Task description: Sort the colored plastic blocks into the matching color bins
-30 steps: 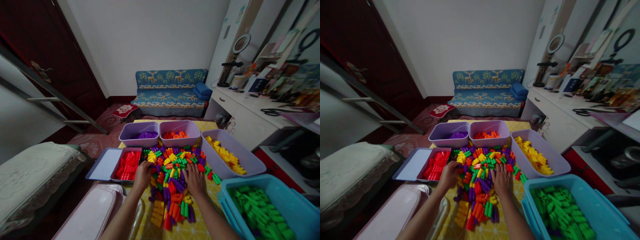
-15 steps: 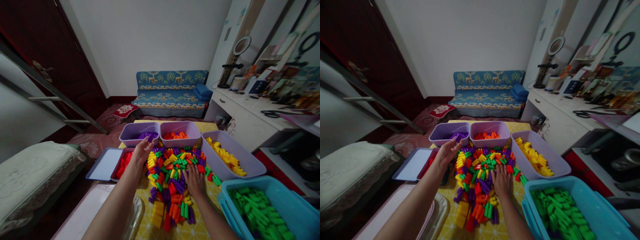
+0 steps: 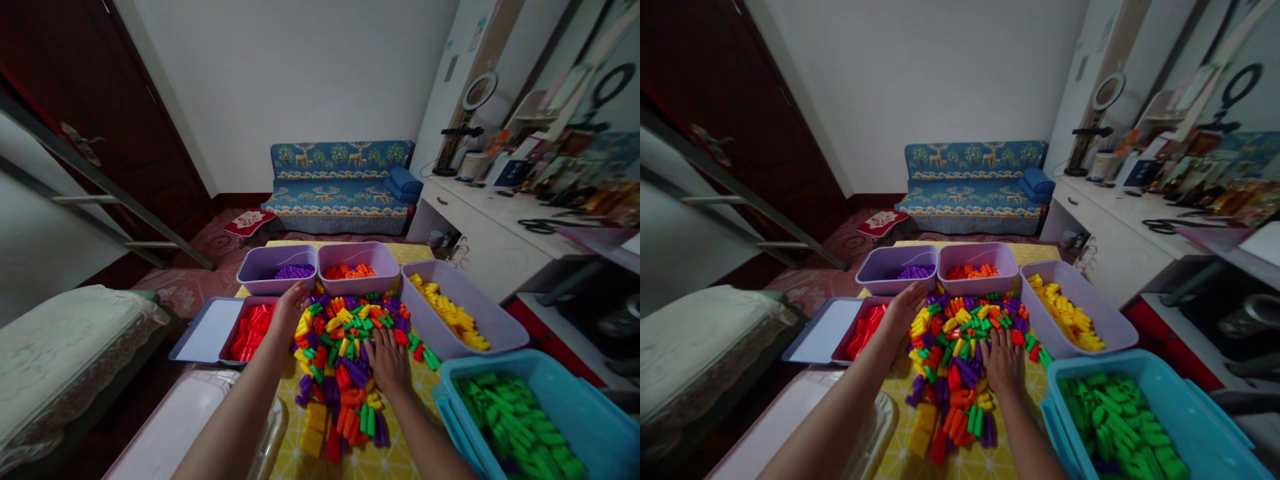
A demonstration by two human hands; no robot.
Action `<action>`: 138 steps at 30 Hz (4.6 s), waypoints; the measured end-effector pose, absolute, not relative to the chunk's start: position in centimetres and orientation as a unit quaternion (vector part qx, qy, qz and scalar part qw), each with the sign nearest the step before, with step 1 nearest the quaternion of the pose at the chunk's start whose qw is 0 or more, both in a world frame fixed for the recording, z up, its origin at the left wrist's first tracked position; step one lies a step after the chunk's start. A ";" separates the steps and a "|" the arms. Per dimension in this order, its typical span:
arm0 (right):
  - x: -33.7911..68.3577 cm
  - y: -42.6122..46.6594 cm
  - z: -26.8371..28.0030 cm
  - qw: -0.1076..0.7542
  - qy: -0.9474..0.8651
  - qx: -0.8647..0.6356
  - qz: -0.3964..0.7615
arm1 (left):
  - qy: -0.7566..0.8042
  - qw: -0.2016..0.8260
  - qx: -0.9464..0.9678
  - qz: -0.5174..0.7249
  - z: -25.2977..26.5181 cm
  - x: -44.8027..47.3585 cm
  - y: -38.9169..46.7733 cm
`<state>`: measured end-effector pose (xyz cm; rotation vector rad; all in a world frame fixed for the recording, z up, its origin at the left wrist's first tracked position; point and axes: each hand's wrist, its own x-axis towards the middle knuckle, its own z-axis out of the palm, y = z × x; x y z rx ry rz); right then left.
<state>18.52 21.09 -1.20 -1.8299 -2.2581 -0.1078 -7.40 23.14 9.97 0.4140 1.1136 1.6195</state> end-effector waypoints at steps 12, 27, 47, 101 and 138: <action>18.6 20.9 -1.2 0.112 -0.770 -0.626 -0.045 | 0.618 0.189 0.696 0.311 5.5 -1.0 24.5; 18.5 20.9 -0.7 0.103 -0.769 -0.630 -0.039 | 0.683 0.105 0.710 0.133 5.9 0.7 24.5; 18.7 21.0 -1.4 0.080 -0.775 -0.626 -0.027 | 0.578 0.476 0.327 0.576 4.2 -1.4 23.0; 18.7 21.0 -0.7 0.062 -0.772 -0.633 -0.005 | 0.460 0.602 0.113 0.643 11.7 -2.0 28.7; 18.7 21.1 -1.4 0.076 -0.766 -0.638 -0.015 | 0.554 0.212 0.773 0.225 5.6 3.8 20.8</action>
